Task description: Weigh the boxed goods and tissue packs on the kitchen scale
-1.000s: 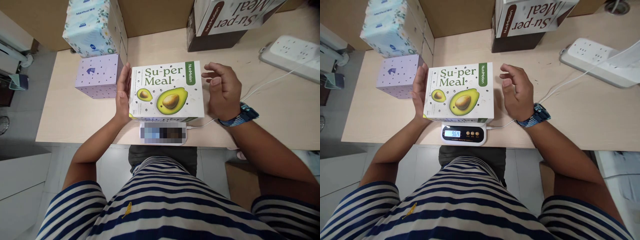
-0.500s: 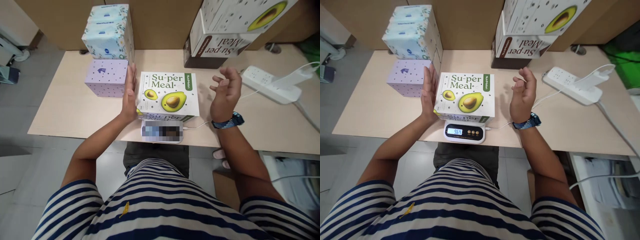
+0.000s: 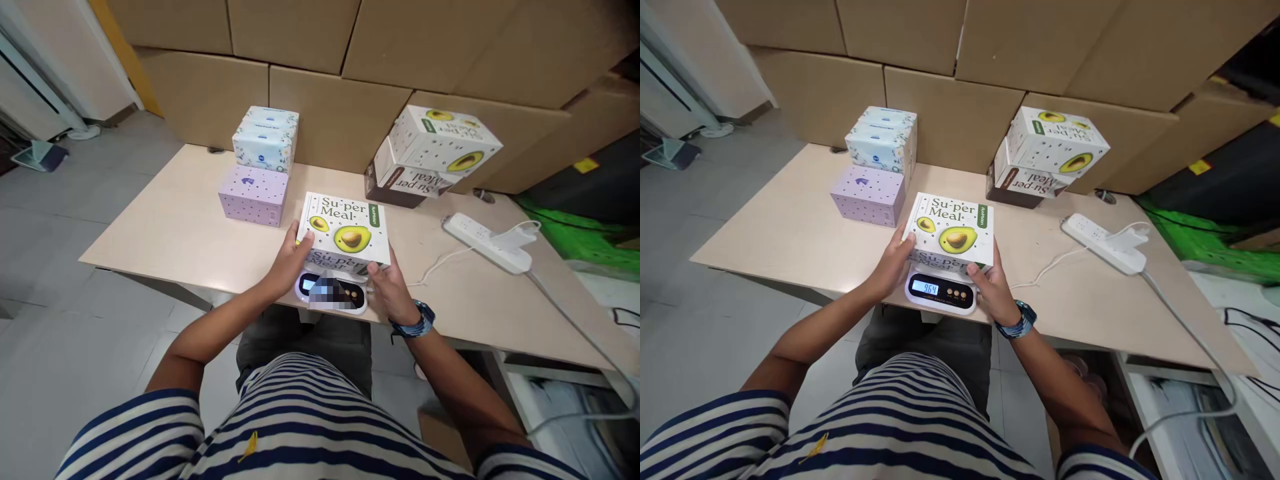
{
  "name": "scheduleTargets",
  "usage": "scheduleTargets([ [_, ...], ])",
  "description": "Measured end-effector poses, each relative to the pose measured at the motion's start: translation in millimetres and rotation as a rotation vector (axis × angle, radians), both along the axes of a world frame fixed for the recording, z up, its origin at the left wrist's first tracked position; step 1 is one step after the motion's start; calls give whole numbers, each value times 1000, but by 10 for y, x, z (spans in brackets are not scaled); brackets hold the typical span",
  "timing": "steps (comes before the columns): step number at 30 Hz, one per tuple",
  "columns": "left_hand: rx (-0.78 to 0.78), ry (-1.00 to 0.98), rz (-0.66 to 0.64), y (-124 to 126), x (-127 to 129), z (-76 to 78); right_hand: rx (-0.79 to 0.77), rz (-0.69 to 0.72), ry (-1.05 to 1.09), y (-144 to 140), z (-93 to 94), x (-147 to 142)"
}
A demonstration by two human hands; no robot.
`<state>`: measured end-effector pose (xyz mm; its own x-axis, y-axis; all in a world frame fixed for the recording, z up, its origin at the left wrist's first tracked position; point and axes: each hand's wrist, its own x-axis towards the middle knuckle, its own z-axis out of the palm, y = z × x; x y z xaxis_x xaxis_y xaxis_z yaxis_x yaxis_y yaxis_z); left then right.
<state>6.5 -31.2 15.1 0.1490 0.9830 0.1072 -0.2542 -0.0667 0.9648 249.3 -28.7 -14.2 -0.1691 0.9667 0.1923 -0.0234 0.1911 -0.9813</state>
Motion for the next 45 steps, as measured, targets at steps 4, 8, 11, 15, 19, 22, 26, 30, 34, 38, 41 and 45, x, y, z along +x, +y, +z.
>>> scheduleTargets([
  [4, -40, -41, -8, -189, 46, 247, 102, -7, -61, -32, 239, -11],
  [8, 71, 20, 37, -231, -295, 602, 227, 74, -131, 78, 605, -175],
  [11, 193, 52, 119, -42, -718, 866, 305, 199, -163, 295, 893, -522],
  [15, 175, 99, 260, 257, -1348, 1069, 283, 448, -191, 624, 1069, -1070],
  [19, -1, 183, 414, 425, -1765, 923, 198, 614, -222, 903, 947, -1455],
  [22, -14, 210, 422, 479, -1849, 742, 204, 576, -226, 1052, 828, -1582],
  [26, 38, 213, 412, 573, -1804, 657, 230, 470, -338, 1158, 824, -1590],
  [30, 74, 215, 427, 750, -1769, 636, 205, 372, -514, 1228, 880, -1561],
  [34, 87, 251, 506, 890, -1771, 573, 138, 323, -584, 1260, 849, -1562],
  [38, 157, 336, 705, 851, -1754, 544, 137, 225, -610, 1193, 774, -1399],
  [41, 563, 576, 914, 682, -1596, 527, 167, 89, -582, 1143, 715, -1062],
  [45, 1099, 778, 689, 416, -910, 428, 220, -145, -504, 1256, 678, -434],
])
